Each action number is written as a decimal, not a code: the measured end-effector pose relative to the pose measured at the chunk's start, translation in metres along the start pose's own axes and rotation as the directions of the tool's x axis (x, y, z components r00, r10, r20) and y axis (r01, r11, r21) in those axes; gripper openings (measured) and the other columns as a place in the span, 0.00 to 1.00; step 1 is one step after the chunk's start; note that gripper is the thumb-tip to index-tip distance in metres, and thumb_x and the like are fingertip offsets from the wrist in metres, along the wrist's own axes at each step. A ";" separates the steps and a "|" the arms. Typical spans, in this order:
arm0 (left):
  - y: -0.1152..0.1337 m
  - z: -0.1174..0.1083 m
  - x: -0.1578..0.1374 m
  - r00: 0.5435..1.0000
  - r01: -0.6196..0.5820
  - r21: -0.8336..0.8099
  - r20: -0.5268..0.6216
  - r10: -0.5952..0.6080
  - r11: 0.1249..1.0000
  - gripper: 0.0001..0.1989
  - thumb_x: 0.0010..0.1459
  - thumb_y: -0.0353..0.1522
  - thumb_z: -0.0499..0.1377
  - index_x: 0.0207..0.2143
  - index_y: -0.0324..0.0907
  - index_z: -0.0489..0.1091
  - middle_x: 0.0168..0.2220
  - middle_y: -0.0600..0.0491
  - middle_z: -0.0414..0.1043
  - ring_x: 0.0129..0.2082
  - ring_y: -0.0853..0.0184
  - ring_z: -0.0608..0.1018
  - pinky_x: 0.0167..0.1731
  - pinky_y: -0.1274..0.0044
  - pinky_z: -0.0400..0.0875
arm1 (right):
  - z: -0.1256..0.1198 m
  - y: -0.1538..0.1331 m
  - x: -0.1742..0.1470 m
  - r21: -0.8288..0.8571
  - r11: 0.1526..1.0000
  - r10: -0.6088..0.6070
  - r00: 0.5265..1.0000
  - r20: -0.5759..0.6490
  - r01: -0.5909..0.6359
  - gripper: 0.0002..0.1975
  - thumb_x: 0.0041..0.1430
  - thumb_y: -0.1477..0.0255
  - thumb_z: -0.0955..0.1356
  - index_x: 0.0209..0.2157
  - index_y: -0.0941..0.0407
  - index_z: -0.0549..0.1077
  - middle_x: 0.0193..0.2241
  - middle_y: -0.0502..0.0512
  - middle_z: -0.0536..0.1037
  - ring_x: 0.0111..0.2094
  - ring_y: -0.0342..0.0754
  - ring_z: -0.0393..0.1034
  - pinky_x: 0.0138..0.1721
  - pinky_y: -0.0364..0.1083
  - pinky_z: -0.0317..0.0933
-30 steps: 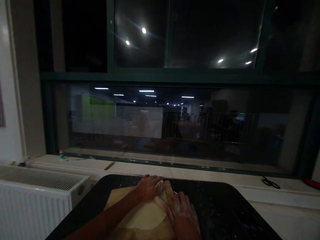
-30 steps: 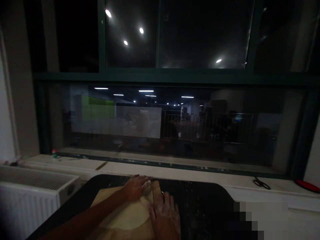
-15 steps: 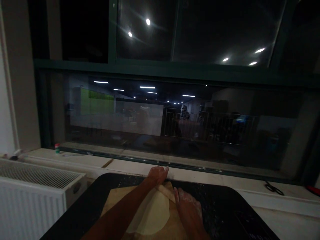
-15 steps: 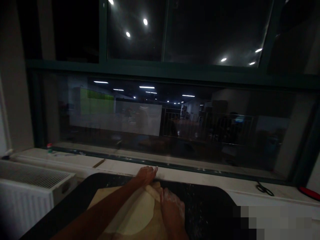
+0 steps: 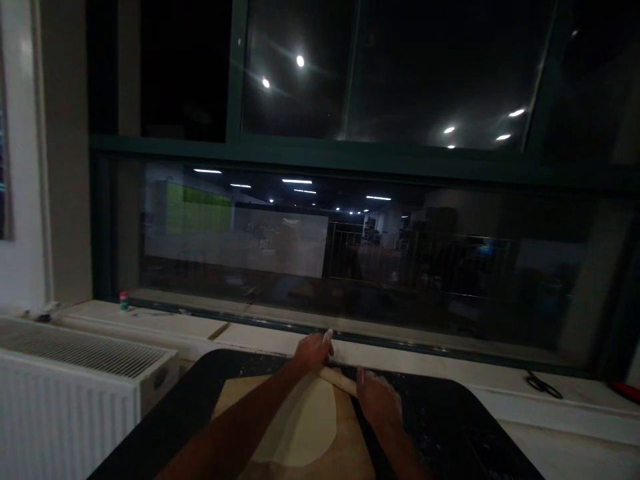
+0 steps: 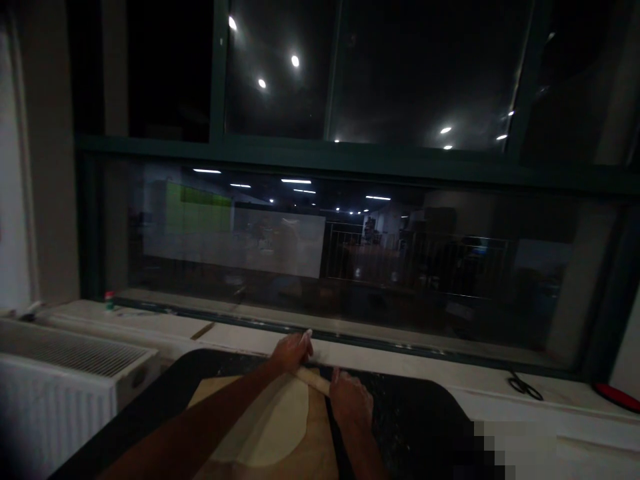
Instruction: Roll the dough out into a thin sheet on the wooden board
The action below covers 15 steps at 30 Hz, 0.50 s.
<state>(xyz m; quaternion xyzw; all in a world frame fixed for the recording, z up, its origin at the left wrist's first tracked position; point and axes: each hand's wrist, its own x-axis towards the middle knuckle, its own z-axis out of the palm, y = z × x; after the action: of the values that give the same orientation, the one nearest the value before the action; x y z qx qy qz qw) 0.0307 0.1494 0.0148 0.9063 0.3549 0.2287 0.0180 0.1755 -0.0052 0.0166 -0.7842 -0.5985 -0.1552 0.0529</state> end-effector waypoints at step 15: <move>0.004 0.006 -0.020 0.985 -0.133 0.240 0.139 0.102 0.962 0.22 0.68 0.32 0.44 0.57 0.36 0.69 0.40 0.35 0.79 0.40 0.47 0.81 0.37 0.60 0.75 | 0.031 -0.005 -0.024 0.140 0.990 0.031 0.996 -0.084 -0.019 0.21 0.73 0.65 0.55 0.52 0.55 0.75 0.50 0.65 0.78 0.44 0.52 0.78 0.40 0.47 0.70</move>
<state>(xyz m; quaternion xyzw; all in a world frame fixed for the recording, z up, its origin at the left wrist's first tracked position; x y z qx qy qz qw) 0.0229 0.1336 0.0023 0.9335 0.3243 0.1257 -0.0870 0.1708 -0.0179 -0.0203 -0.7786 -0.5953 -0.1460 0.1348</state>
